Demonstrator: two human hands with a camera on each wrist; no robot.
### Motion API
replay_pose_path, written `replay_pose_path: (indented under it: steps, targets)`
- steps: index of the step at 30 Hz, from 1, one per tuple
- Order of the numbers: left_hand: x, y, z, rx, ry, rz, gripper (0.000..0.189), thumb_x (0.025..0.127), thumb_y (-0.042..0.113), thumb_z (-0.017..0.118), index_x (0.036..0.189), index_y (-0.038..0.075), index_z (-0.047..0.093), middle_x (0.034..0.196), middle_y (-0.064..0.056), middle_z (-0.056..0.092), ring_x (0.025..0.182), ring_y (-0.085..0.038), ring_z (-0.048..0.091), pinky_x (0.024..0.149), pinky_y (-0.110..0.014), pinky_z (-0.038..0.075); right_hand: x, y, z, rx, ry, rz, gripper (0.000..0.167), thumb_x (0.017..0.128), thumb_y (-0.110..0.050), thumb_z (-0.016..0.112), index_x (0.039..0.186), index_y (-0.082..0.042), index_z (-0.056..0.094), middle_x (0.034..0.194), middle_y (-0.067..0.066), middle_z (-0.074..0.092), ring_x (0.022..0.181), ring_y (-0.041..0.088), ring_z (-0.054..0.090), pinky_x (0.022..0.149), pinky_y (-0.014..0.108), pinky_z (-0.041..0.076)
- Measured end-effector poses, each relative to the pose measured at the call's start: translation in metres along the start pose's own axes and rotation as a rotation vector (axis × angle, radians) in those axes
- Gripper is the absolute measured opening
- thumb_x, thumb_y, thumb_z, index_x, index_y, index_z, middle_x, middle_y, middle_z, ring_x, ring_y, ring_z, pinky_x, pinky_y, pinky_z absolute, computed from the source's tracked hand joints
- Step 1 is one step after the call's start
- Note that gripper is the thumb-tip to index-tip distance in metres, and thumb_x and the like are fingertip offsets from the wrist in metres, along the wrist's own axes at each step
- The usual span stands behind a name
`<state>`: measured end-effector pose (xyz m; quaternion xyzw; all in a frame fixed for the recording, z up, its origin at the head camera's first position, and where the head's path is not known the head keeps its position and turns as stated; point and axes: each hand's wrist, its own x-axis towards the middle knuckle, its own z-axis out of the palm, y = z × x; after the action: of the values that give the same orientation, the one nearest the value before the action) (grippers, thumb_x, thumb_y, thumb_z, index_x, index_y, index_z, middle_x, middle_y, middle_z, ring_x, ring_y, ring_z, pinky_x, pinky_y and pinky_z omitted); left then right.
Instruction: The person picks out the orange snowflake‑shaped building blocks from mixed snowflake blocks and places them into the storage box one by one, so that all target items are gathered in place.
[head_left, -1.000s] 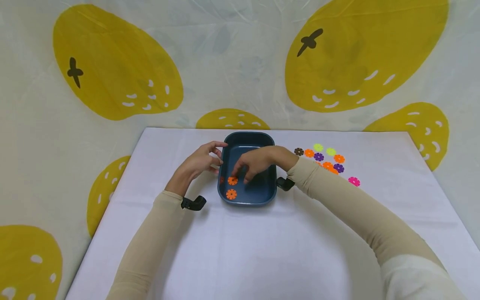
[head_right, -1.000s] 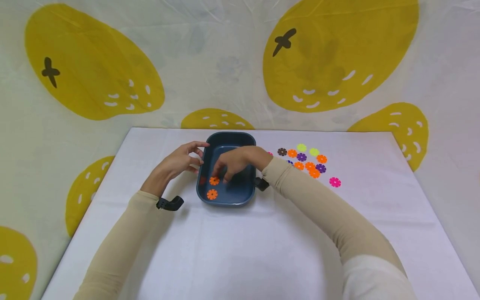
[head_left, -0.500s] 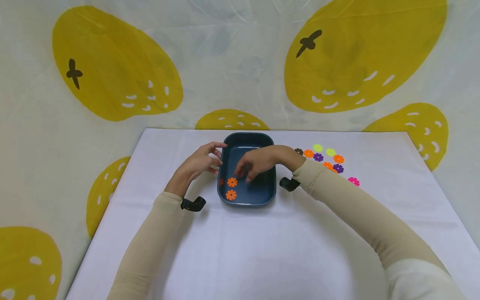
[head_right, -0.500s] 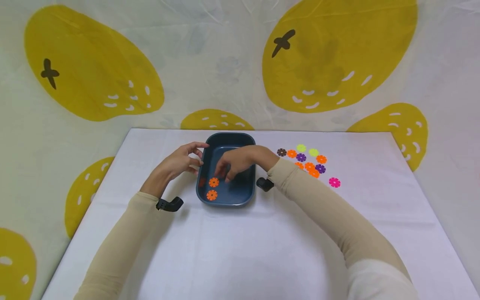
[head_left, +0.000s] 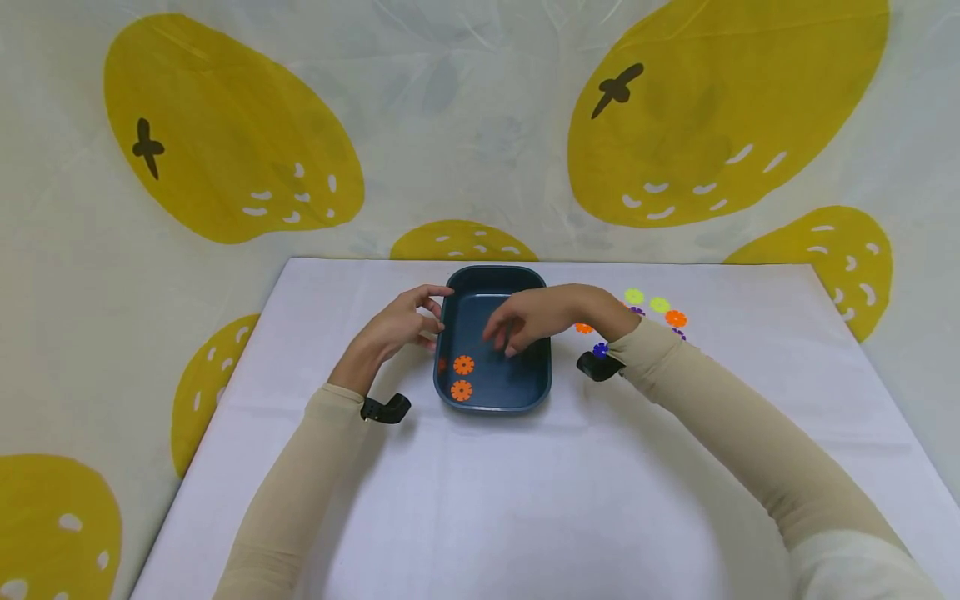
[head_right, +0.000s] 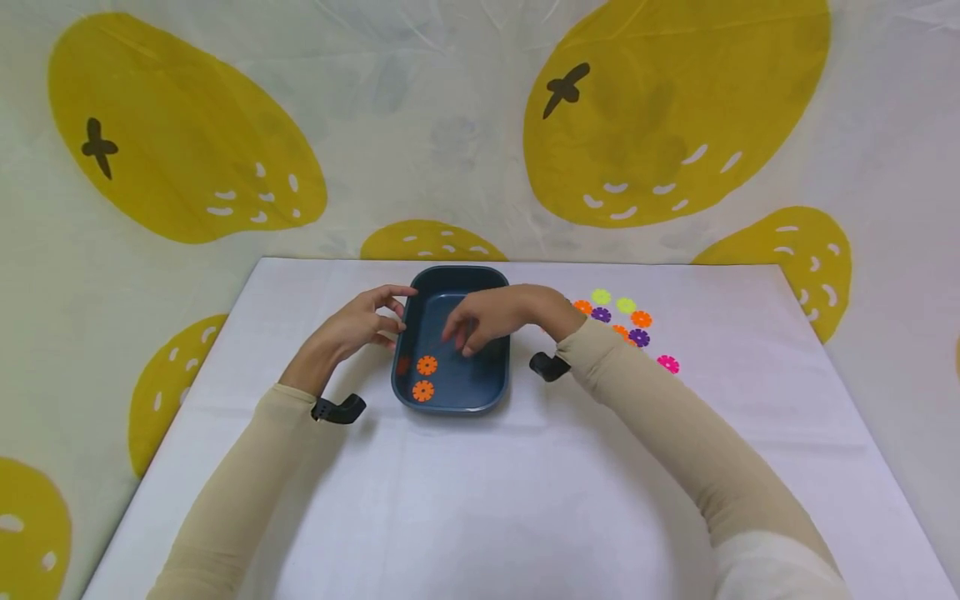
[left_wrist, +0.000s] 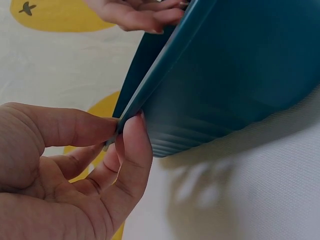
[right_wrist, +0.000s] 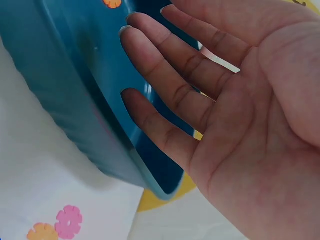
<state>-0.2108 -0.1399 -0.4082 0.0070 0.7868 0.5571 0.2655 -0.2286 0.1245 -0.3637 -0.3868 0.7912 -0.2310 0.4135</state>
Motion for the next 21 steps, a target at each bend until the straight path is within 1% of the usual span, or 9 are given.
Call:
replay_pose_path:
  steps: [4,11,17,21]
  targets:
    - [0.000,0.000,0.000,-0.002,0.004,-0.008,0.068,0.086,-0.011,0.057,0.147,0.019,0.049,0.118,-0.014,0.047,0.095,-0.031,0.057,0.069,-0.034,0.060,-0.008,0.003,-0.002,0.034,0.013,0.001,0.044,0.098,-0.016,0.066,0.141,-0.008,0.059,0.130,0.012,0.066,0.113,0.017,0.063,0.101,0.035,0.053]
    - [0.000,-0.001,0.001,0.002,0.009,0.001,0.068,0.087,-0.011,0.057,0.147,0.019,0.049,0.117,-0.014,0.047,0.095,-0.031,0.058,0.068,-0.034,0.060,-0.023,0.011,-0.005,0.066,0.050,-0.031,0.042,0.098,-0.014,0.066,0.138,-0.004,0.060,0.126,0.015,0.067,0.112,0.018,0.065,0.099,0.034,0.054]
    - [0.001,-0.002,0.000,-0.002,0.009,0.008,0.067,0.088,-0.010,0.057,0.148,0.018,0.049,0.117,-0.014,0.047,0.094,-0.031,0.058,0.068,-0.034,0.060,-0.034,0.015,-0.007,0.100,0.070,-0.027,0.041,0.099,-0.014,0.065,0.139,-0.006,0.059,0.125,0.014,0.067,0.114,0.019,0.064,0.100,0.036,0.053]
    - [0.003,-0.004,0.001,-0.009,0.011,0.010,0.066,0.088,-0.010,0.058,0.148,0.018,0.049,0.116,-0.014,0.047,0.092,-0.031,0.058,0.068,-0.034,0.060,-0.041,0.018,-0.006,0.095,0.099,-0.016,0.040,0.099,-0.015,0.064,0.139,-0.009,0.060,0.125,0.012,0.067,0.114,0.018,0.063,0.103,0.038,0.052]
